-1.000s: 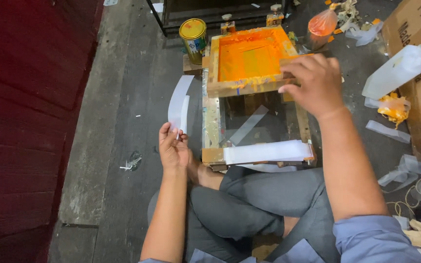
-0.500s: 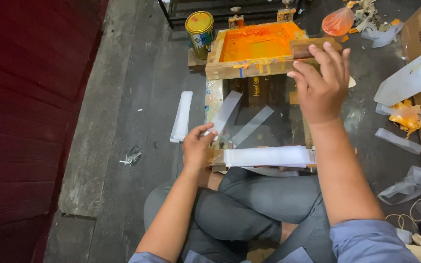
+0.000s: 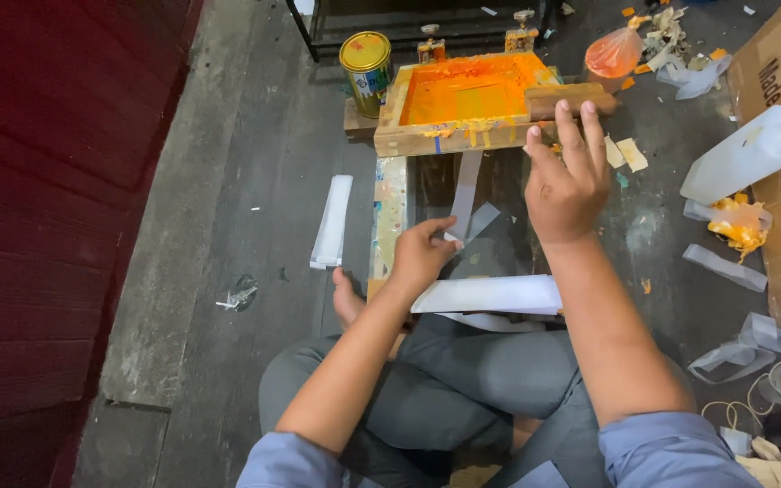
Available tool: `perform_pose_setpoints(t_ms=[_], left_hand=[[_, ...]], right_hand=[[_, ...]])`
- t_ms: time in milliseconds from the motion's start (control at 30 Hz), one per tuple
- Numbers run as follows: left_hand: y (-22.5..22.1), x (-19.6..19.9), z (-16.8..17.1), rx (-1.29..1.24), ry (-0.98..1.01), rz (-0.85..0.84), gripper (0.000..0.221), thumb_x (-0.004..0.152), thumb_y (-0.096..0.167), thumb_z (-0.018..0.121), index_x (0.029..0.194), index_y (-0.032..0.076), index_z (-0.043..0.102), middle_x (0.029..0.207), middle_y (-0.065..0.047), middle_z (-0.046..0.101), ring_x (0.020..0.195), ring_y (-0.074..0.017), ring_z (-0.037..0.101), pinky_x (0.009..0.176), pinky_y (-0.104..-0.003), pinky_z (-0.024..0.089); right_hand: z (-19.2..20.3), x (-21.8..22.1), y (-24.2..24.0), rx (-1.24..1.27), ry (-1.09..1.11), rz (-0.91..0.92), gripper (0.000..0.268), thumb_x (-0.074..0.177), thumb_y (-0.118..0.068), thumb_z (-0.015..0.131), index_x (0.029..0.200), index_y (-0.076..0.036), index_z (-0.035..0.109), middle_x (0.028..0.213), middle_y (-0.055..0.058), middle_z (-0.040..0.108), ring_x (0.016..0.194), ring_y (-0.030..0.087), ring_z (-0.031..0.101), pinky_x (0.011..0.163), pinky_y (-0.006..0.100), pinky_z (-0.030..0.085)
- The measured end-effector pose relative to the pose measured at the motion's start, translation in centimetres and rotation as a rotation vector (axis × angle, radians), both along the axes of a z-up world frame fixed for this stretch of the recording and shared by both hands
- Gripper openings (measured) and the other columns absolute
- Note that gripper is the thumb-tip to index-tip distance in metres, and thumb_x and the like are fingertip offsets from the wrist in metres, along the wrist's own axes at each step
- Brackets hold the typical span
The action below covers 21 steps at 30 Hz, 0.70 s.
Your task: A person prepares a screen printing frame by applying adhesive strips to the edges and spreading orange ink across the screen using a wooden block.
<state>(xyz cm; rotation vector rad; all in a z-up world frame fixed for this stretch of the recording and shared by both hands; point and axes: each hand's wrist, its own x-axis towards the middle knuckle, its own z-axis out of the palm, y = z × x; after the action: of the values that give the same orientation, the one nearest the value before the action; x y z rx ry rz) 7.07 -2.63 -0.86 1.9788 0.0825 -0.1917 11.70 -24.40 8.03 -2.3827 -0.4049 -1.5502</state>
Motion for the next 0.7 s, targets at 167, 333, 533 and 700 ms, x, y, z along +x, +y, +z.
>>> perform_pose_setpoints(t_ms=[167,333,533,700], left_hand=[[-1.7,0.3,1.1,-0.071,0.056,0.013,0.046,0.083,0.011,0.083,0.128,0.009,0.072,0.119,-0.017,0.074,0.096,-0.023,0.076,0.082,-0.037,0.062],[-2.4,0.0,1.5,0.017,0.049,0.001,0.043,0.087,0.014,0.077,0.13,0.01,0.071,0.123,-0.014,0.074,0.114,-0.0309,0.07,0.095,-0.044,0.057],[-3.4,-0.2,0.0,0.705,-0.4,-0.433,0.045,0.091,0.039,0.062,0.132,0.022,0.067,0.146,-0.005,0.058,0.129,-0.0323,0.054,0.101,-0.054,0.042],[-3.3,-0.4,-1.3,0.809,-0.581,-0.361,0.042,0.09,0.034,0.063,0.125,0.012,0.066,0.138,-0.008,0.062,0.119,-0.0329,0.057,0.096,-0.05,0.041]], right_hand=[[0.4,0.1,0.1,0.011,-0.006,0.02,0.008,0.098,-0.002,0.085,0.104,-0.006,0.089,0.137,0.021,0.071,0.134,0.044,0.055,0.107,0.054,0.05],[0.8,0.0,0.1,0.012,-0.016,0.032,0.009,0.098,0.0,0.084,0.104,-0.005,0.089,0.136,0.021,0.071,0.133,0.044,0.055,0.106,0.051,0.052],[2.3,-1.3,1.0,0.035,0.054,0.013,0.021,0.092,0.009,0.079,0.108,-0.004,0.085,0.139,0.018,0.067,0.134,0.04,0.057,0.11,0.047,0.053],[2.3,-1.3,0.9,0.04,0.064,0.022,0.02,0.093,0.009,0.08,0.107,-0.003,0.086,0.14,0.017,0.066,0.135,0.04,0.056,0.111,0.048,0.052]])
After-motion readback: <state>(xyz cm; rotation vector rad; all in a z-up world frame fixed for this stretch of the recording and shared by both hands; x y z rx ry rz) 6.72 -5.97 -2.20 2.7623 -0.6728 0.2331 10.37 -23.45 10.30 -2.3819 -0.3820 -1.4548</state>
